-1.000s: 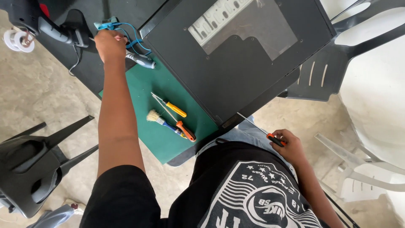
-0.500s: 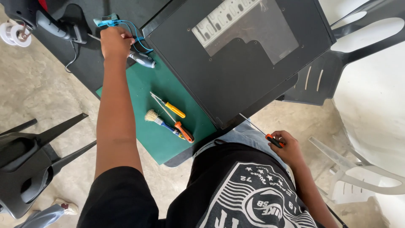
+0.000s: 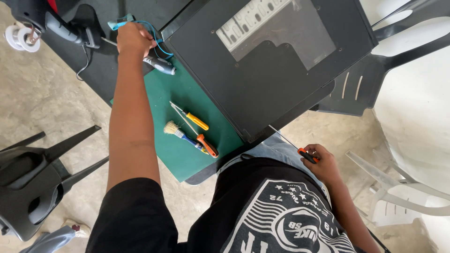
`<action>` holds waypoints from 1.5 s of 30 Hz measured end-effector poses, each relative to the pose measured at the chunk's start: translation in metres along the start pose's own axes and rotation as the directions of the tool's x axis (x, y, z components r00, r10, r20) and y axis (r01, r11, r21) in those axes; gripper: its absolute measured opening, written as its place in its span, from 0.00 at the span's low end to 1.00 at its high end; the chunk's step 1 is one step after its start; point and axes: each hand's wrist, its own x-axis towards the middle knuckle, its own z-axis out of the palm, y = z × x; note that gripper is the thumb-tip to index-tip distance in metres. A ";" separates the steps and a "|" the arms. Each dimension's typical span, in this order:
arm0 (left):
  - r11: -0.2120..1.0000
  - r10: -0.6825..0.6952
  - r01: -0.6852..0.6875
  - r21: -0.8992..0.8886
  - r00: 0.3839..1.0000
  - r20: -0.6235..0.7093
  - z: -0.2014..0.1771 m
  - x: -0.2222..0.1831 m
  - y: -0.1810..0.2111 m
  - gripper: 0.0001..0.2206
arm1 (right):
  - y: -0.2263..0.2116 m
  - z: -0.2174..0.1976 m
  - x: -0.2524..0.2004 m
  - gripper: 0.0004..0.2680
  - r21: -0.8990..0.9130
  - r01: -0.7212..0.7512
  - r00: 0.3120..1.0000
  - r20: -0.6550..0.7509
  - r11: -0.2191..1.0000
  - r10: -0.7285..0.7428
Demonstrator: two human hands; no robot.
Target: The person uses a screwdriver to remove the side panel of a desktop computer and then manipulates the internal cables.
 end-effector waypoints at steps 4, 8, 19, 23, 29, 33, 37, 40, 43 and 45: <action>0.990 0.044 -0.032 -0.136 0.996 0.082 -0.023 -0.021 -0.004 0.04 | 0.014 0.007 0.000 0.13 0.032 0.008 1.000 -0.023 0.999 -0.007; 0.969 0.010 -0.049 -0.243 0.987 -0.161 -0.031 -0.008 -0.036 0.04 | 0.010 0.007 -0.005 0.13 0.068 -0.005 1.000 -0.028 0.998 0.007; 0.929 -0.277 0.137 -0.343 0.873 -0.402 -0.014 0.058 -0.084 0.17 | 0.001 0.009 -0.008 0.11 0.102 -0.031 0.999 -0.021 0.994 0.033; 0.965 -0.220 0.119 -0.232 0.852 -0.476 -0.009 0.063 -0.093 0.14 | -0.002 0.008 -0.012 0.12 0.116 -0.037 0.998 -0.041 0.993 0.042; 0.915 0.202 -0.382 -0.130 0.712 -0.673 -0.031 -0.029 -0.076 0.14 | -0.002 -0.012 -0.022 0.11 0.067 -0.027 0.999 -0.017 0.997 0.028; 0.848 0.227 -0.522 -0.089 0.509 -0.830 -0.017 -0.156 -0.045 0.06 | -0.019 -0.028 -0.035 0.13 0.228 -0.104 0.992 0.091 0.968 0.085; 0.780 -0.018 -0.458 -0.427 0.665 -0.747 0.070 -0.274 -0.005 0.05 | -0.056 -0.022 -0.019 0.12 0.212 0.025 0.985 0.161 0.977 -0.060; 0.582 -0.181 -0.216 -0.784 0.906 -0.383 0.131 -0.358 0.029 0.07 | -0.074 -0.014 -0.004 0.13 0.225 0.170 0.942 0.247 0.959 -0.225; 0.346 -0.064 -0.050 -0.937 0.995 -0.077 0.172 -0.407 0.050 0.34 | -0.102 -0.008 0.004 0.14 0.253 0.302 0.893 0.263 0.919 -0.365; 0.002 0.183 0.068 -0.998 0.981 0.068 0.180 -0.424 0.063 0.25 | -0.125 0.005 0.004 0.14 0.274 0.372 0.855 0.272 0.887 -0.443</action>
